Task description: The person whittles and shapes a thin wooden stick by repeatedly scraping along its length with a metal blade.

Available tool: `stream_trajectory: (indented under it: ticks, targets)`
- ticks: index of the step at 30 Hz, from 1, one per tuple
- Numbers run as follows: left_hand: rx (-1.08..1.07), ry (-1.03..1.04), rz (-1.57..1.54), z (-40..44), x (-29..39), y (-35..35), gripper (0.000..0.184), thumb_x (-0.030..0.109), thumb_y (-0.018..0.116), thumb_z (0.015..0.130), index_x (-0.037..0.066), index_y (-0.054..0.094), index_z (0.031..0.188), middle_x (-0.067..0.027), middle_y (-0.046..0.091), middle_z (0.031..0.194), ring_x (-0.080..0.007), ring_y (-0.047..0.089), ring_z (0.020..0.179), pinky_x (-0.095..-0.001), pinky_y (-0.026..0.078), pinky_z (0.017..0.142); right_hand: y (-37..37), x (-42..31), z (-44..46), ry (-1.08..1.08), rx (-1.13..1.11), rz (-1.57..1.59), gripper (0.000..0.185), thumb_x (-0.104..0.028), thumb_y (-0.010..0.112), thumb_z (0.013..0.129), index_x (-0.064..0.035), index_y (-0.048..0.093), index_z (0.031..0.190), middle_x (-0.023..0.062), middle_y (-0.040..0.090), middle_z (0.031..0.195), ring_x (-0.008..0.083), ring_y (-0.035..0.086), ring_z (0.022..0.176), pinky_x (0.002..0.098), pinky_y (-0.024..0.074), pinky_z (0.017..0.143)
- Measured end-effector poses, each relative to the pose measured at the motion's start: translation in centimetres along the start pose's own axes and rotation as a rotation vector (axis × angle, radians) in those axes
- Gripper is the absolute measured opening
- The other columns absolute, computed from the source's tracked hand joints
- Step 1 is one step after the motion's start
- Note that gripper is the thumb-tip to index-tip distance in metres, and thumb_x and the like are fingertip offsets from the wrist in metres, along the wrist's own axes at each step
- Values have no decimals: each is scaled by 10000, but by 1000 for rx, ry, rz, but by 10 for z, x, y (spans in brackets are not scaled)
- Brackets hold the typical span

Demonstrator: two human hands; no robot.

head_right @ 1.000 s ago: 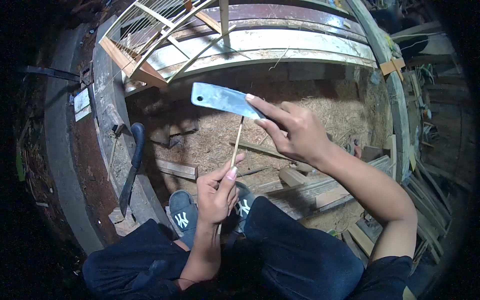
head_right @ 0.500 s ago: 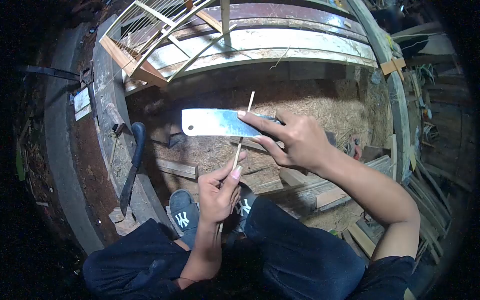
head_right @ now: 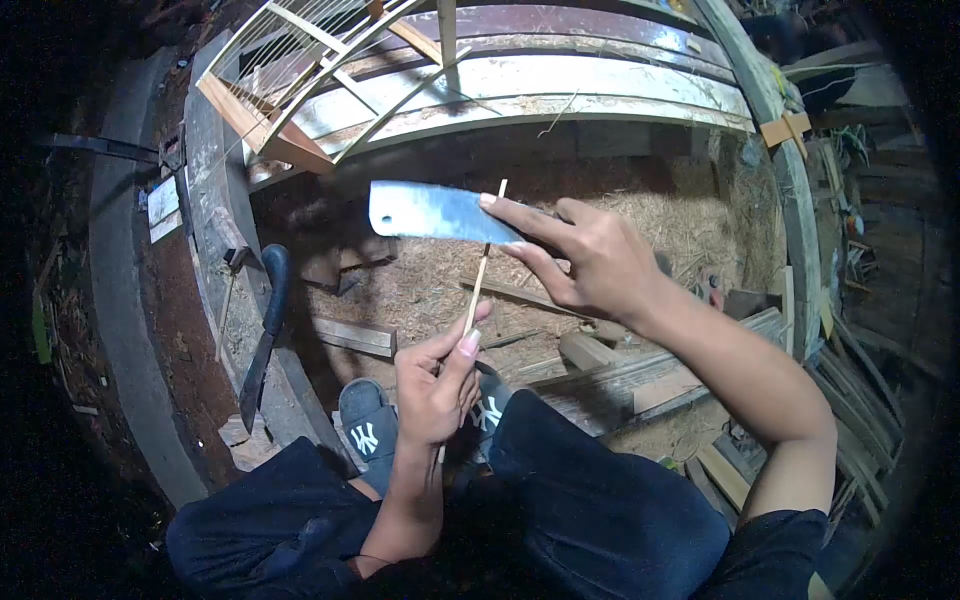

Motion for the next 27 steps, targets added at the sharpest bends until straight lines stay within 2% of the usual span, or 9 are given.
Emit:
stream_trajectory:
  ticks: [6,8,9,10,12,16,18,22,27]
  targets:
    - [-16,-11,-20,-3,2,3,349,63,534,1011,-47,555,1342,96,432,597,19,325,471,-191,227,430,1,-12,-10,-163,-77,-39,464,-236,665,912,-231,590,1370,85,588,655,191,539,487,362,472,459]
    - [-22,-9,1,-4,2,4,352,61,529,1012,-48,550,1346,97,423,591,18,320,468,-191,226,430,-1,36,5,312,134,28,401,-170,617,956,-213,608,1355,119,646,713,186,543,519,338,459,499]
    - [-43,36,2,-4,2,5,350,73,518,1018,-63,546,1339,93,406,563,11,307,435,-198,216,414,-12,51,11,400,131,-16,400,-145,594,972,-207,592,1367,140,643,705,182,537,530,338,455,523]
    - [-62,84,6,-2,4,6,351,85,507,1024,-78,542,1332,90,390,534,4,294,402,-205,207,398,-15,57,10,339,145,-82,406,-154,592,976,-192,574,1380,154,683,774,138,535,562,325,463,558]
    - [-37,63,32,-4,7,6,352,88,498,1027,-89,539,1328,88,385,517,0,299,402,-205,215,396,-15,46,8,244,206,188,409,-194,542,999,-201,542,1409,208,701,856,268,660,655,394,522,656]
    - [-33,17,-45,-1,2,1,359,93,477,1033,-102,522,1331,72,379,494,-10,285,377,-207,225,374,-11,35,10,71,353,204,428,-214,510,1024,-145,489,1446,196,701,855,196,634,639,358,505,648]
    - [-64,2,-103,-1,4,2,358,112,478,1040,-51,533,1354,89,382,548,11,290,433,-196,220,408,-12,29,8,428,163,530,444,-236,483,1042,-144,446,1476,154,680,822,131,590,640,320,484,638]
    - [-57,57,-3,2,7,0,377,141,420,1056,-114,516,1316,45,384,482,-21,292,355,-198,250,345,-17,20,6,474,53,590,454,-255,457,1057,-150,415,1496,124,656,809,98,536,630,297,462,613]
    - [-69,23,22,1,7,0,348,127,439,1048,-48,559,1325,62,405,517,-6,325,429,-191,265,414,-15,10,7,288,34,549,420,-213,500,1029,-147,497,1444,151,721,902,135,628,660,318,518,628]
Point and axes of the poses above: each hand's wrist, its own z-axis towards the middle knuckle, its own y-axis out of the palm, x = y × z, the point moved 3 cm from there along z, towards the middle knuckle
